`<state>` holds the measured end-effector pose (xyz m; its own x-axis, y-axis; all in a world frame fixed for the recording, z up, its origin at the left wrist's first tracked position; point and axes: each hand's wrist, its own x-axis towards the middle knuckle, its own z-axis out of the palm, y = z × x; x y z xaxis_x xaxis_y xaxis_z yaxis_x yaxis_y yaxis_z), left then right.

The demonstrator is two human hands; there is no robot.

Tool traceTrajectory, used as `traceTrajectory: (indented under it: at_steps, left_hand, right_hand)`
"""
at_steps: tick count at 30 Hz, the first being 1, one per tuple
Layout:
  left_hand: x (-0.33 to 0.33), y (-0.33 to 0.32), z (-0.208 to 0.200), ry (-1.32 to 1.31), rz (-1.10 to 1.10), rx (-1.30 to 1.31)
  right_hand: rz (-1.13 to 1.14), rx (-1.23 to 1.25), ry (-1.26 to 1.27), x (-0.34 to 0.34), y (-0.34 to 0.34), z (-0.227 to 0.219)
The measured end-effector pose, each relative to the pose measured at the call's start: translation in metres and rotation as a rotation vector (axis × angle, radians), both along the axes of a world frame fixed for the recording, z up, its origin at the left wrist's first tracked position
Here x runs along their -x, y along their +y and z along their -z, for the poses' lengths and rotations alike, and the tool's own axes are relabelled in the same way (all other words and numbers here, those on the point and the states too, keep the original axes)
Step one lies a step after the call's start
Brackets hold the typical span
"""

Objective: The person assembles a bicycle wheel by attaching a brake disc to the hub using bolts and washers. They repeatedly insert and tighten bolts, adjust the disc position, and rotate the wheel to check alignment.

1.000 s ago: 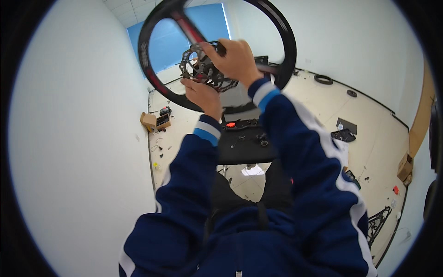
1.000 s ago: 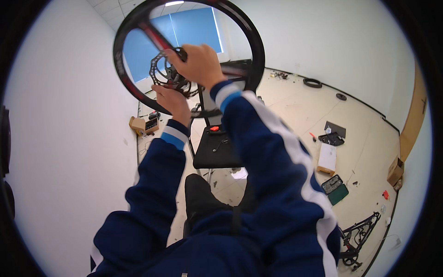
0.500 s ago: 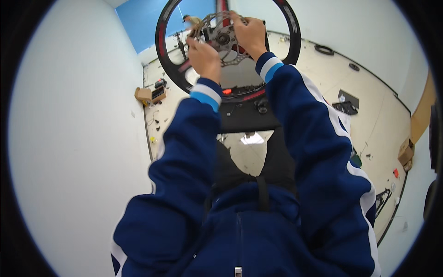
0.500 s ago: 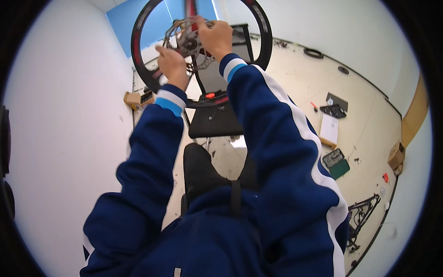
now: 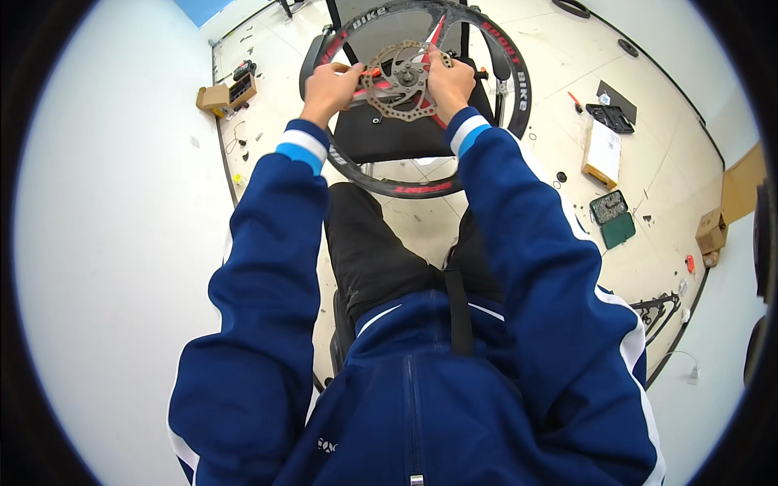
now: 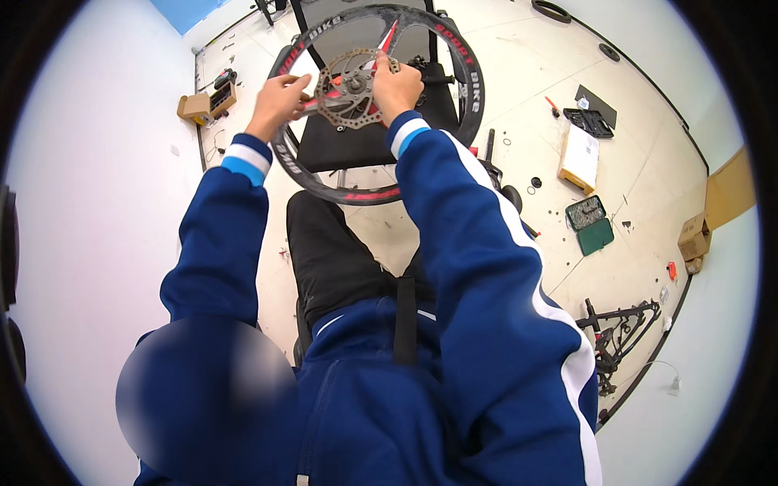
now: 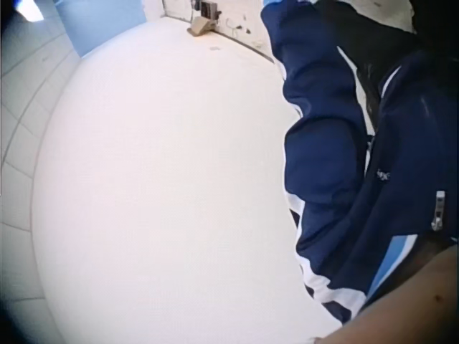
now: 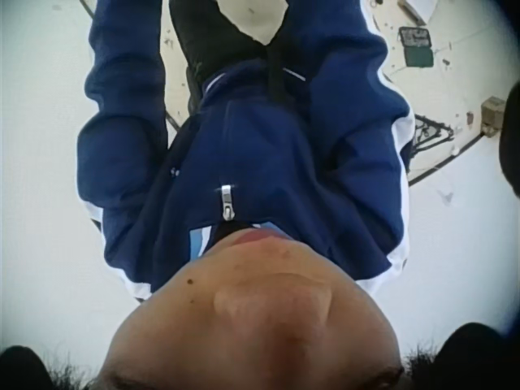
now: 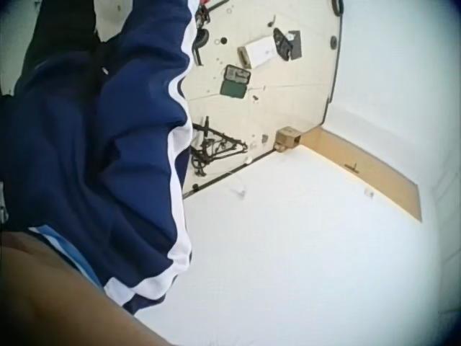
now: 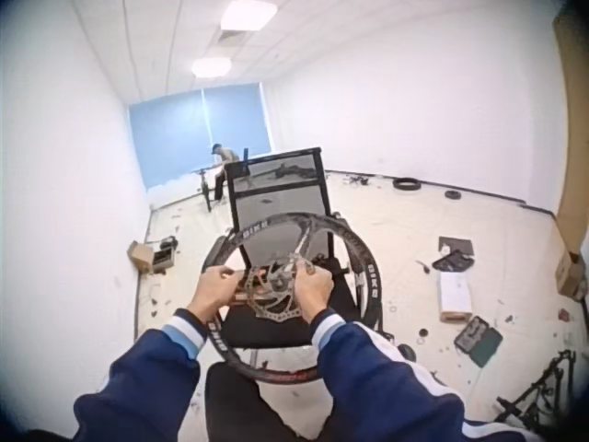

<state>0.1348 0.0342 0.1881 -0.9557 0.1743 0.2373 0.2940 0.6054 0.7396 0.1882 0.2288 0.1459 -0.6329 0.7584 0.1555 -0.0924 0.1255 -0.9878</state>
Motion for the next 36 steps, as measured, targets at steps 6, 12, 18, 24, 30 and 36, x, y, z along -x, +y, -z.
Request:
traceTrajectory:
  at_steps: [6,12,18,24,30,36]
  left_hand:
    - [0.032,-0.122,0.065,0.069,-0.381,0.097]
    - [-0.041,-0.089,0.085,-0.616,-0.008,-0.701]
    - [-0.073,-0.082,0.028,-0.308,0.176,-1.357]
    - [-0.091,-0.102,-0.006,-0.152,0.166,-1.46]
    - [-0.109,-0.132,0.011,-0.202,0.139,-1.515]
    - [-0.127,-0.139,0.012,-0.169,0.148,-1.542]
  right_hand:
    - [-0.155,-0.232,-0.035,-0.007,0.011,-0.014]
    - [-0.406,-0.251,0.195,-0.017,0.025,-0.043]
    - [-0.544,-0.378,0.323,-0.043,0.004,-0.12]
    - [-0.72,-0.816,0.245,-0.074,0.017,-0.178]
    - [-0.13,-1.148,0.618,-0.146,0.093,-0.222]
    - [-0.281,-1.51,0.546,-0.179,0.023,-0.165]
